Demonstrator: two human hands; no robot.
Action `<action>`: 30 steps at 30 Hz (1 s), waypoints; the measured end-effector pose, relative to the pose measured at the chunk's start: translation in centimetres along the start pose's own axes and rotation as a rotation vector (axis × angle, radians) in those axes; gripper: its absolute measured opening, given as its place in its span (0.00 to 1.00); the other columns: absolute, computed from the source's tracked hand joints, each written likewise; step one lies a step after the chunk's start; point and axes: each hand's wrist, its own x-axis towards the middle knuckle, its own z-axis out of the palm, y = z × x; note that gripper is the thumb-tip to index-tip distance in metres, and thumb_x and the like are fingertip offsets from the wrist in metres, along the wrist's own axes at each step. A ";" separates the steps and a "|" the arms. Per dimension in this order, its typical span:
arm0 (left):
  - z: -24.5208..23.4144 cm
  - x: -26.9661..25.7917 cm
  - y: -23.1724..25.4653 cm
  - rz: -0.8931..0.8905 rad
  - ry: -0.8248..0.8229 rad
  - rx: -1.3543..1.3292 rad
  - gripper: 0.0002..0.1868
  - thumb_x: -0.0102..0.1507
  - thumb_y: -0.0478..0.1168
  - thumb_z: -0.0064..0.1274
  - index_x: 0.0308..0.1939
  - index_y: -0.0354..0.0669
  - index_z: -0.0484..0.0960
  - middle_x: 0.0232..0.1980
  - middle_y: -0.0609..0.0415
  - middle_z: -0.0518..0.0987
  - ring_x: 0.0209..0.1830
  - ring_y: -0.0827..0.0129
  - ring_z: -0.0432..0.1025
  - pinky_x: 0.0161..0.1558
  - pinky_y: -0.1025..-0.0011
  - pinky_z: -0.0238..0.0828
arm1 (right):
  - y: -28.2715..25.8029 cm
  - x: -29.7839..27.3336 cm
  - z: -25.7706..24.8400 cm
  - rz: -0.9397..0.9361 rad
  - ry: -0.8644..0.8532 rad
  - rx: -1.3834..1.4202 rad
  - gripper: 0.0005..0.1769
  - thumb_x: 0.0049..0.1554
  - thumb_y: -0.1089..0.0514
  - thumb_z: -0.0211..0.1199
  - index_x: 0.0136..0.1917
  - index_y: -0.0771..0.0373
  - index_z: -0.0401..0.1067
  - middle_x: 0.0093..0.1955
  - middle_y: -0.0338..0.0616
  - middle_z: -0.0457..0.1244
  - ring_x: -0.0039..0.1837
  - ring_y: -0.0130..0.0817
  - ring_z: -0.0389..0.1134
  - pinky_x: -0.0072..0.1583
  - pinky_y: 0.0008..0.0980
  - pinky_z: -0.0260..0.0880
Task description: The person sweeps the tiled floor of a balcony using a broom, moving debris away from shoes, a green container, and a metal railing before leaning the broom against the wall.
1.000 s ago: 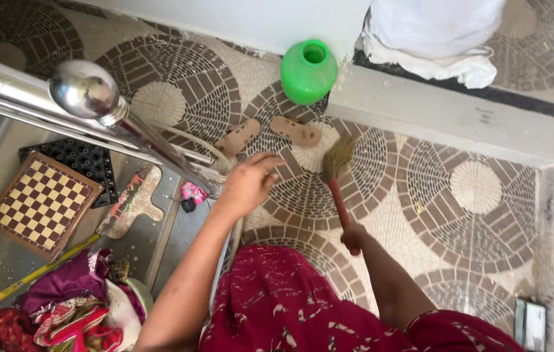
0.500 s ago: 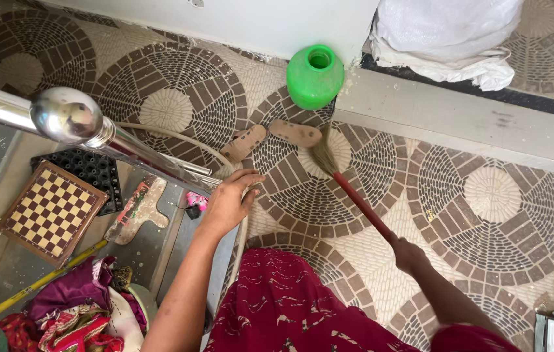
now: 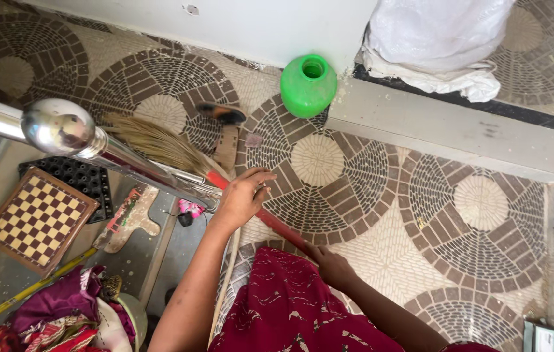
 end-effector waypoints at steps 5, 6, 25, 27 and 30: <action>-1.5 -1.3 -0.5 0.022 0.089 0.044 0.17 0.60 0.30 0.56 0.54 0.45 0.84 0.61 0.47 0.79 0.51 0.54 0.78 0.52 0.63 0.74 | 0.5 0.6 -1.0 -0.090 0.130 0.174 0.47 0.51 0.68 0.58 0.79 0.46 0.47 0.70 0.51 0.61 0.58 0.54 0.70 0.55 0.48 0.72; -1.8 -1.9 -0.7 -0.018 0.084 0.028 0.18 0.60 0.30 0.56 0.54 0.45 0.83 0.60 0.48 0.80 0.52 0.54 0.79 0.53 0.63 0.74 | 0.6 1.4 -1.1 -0.116 0.195 0.223 0.44 0.52 0.64 0.61 0.78 0.50 0.50 0.66 0.53 0.63 0.58 0.54 0.70 0.57 0.47 0.72; -3.0 -4.1 -2.1 -0.077 0.219 0.067 0.18 0.60 0.28 0.54 0.52 0.45 0.85 0.57 0.49 0.82 0.55 0.53 0.78 0.55 0.64 0.74 | -18.8 17.9 0.0 0.390 0.464 1.518 0.18 0.57 0.68 0.57 0.56 0.81 0.58 0.35 0.56 0.63 0.27 0.42 0.65 0.24 0.41 0.63; -3.1 -2.9 -1.5 -0.089 0.163 0.056 0.17 0.60 0.30 0.54 0.53 0.46 0.84 0.55 0.50 0.83 0.52 0.55 0.79 0.54 0.64 0.75 | -19.5 13.8 0.3 0.458 0.359 1.538 0.29 0.52 0.73 0.59 0.63 0.68 0.48 0.41 0.53 0.59 0.33 0.39 0.65 0.31 0.37 0.68; -2.6 -0.8 -0.9 -0.018 0.059 0.062 0.17 0.60 0.32 0.56 0.53 0.47 0.83 0.53 0.50 0.83 0.49 0.55 0.79 0.52 0.63 0.75 | -14.0 12.2 -0.6 0.437 0.207 1.358 0.29 0.52 0.70 0.60 0.64 0.66 0.52 0.42 0.54 0.61 0.33 0.40 0.64 0.31 0.39 0.67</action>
